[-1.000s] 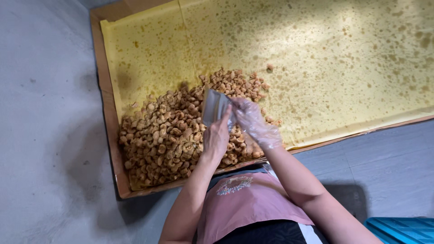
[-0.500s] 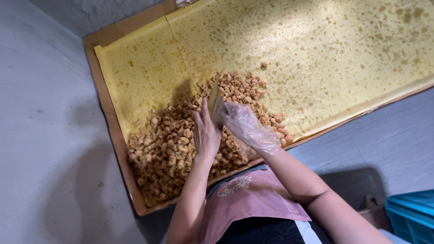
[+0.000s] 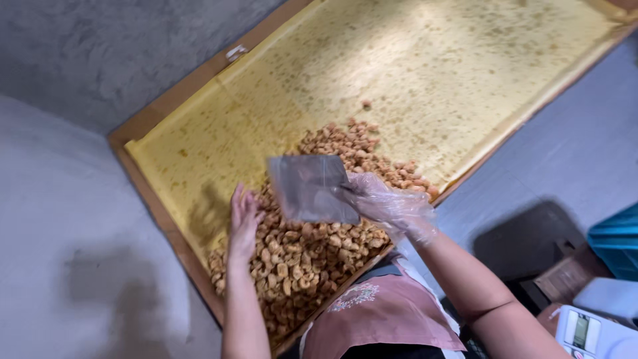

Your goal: The person scoops cashews from a large yellow tray into clear plastic bags, weighs each bag on a digital scale, and places the sealed bags into a blue basket. The person also spreads the cashews across the tray to even out the pile.

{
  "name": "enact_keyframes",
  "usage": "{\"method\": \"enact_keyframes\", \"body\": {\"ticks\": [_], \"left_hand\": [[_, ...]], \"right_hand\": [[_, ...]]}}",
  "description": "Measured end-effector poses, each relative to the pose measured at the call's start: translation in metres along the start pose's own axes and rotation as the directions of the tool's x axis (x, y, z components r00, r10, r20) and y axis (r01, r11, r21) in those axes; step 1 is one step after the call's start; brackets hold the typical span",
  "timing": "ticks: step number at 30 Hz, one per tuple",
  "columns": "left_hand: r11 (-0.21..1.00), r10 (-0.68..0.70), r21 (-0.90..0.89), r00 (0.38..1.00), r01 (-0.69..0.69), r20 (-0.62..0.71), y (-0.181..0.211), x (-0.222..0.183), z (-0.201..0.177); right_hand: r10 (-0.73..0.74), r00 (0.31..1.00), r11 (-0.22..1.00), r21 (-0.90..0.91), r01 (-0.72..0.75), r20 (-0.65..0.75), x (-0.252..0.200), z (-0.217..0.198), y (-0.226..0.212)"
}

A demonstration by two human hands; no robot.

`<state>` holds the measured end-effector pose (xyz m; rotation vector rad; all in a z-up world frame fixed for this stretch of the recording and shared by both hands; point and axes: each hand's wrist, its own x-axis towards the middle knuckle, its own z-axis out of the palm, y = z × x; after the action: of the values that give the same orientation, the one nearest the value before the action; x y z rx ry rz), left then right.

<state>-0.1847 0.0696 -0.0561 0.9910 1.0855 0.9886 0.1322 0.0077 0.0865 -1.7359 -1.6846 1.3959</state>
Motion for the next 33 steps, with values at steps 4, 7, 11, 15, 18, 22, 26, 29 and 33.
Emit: {"method": "enact_keyframes", "body": {"ticks": [4, 7, 11, 15, 18, 22, 26, 29, 33], "left_hand": [[0.953, 0.031, -0.303, 0.987, 0.018, 0.157, -0.024, 0.014, 0.0], [0.993, 0.114, -0.043, 0.993, -0.113, 0.026, -0.025, 0.019, 0.019], [0.972, 0.065, -0.217, 0.991, -0.089, -0.116, 0.005, 0.021, 0.04], [0.993, 0.111, 0.063, 0.957, -0.097, -0.266, 0.01, 0.024, 0.074], [0.895, 0.365, 0.397, 0.844, -0.201, -0.394, -0.01, 0.031, 0.097], [0.601, 0.665, 0.757, 0.686, -0.258, -0.294, -0.033, 0.039, 0.11], [0.674, 0.526, 0.731, 0.763, -0.105, -0.375, -0.033, 0.046, 0.116], [0.684, 0.357, 0.728, 0.889, -0.041, -0.285, -0.024, 0.046, 0.113], [0.871, 0.251, 0.478, 0.939, -0.113, -0.235, -0.022, 0.046, 0.101]], "right_hand": [[0.001, 0.997, 0.983, 0.183, 0.014, -0.081, -0.014, -0.027, 0.027], [0.011, 0.988, 0.929, 0.368, 0.047, -0.156, -0.012, -0.027, 0.053], [-0.038, 0.969, 0.872, 0.466, 0.151, -0.243, 0.003, -0.019, 0.079], [-0.155, 0.958, 0.785, 0.559, 0.269, -0.243, 0.003, -0.014, 0.081], [-0.223, 0.924, 0.79, 0.498, 0.358, -0.311, -0.008, -0.011, 0.062], [-0.284, 0.891, 0.822, 0.388, 0.417, -0.354, -0.026, -0.019, 0.032], [-0.288, 0.908, 0.813, 0.423, 0.4, -0.304, -0.036, -0.032, 0.027], [-0.261, 0.936, 0.845, 0.412, 0.339, -0.235, -0.032, -0.036, 0.039], [-0.107, 0.976, 0.954, 0.257, 0.154, -0.187, -0.015, -0.044, 0.067]]}}
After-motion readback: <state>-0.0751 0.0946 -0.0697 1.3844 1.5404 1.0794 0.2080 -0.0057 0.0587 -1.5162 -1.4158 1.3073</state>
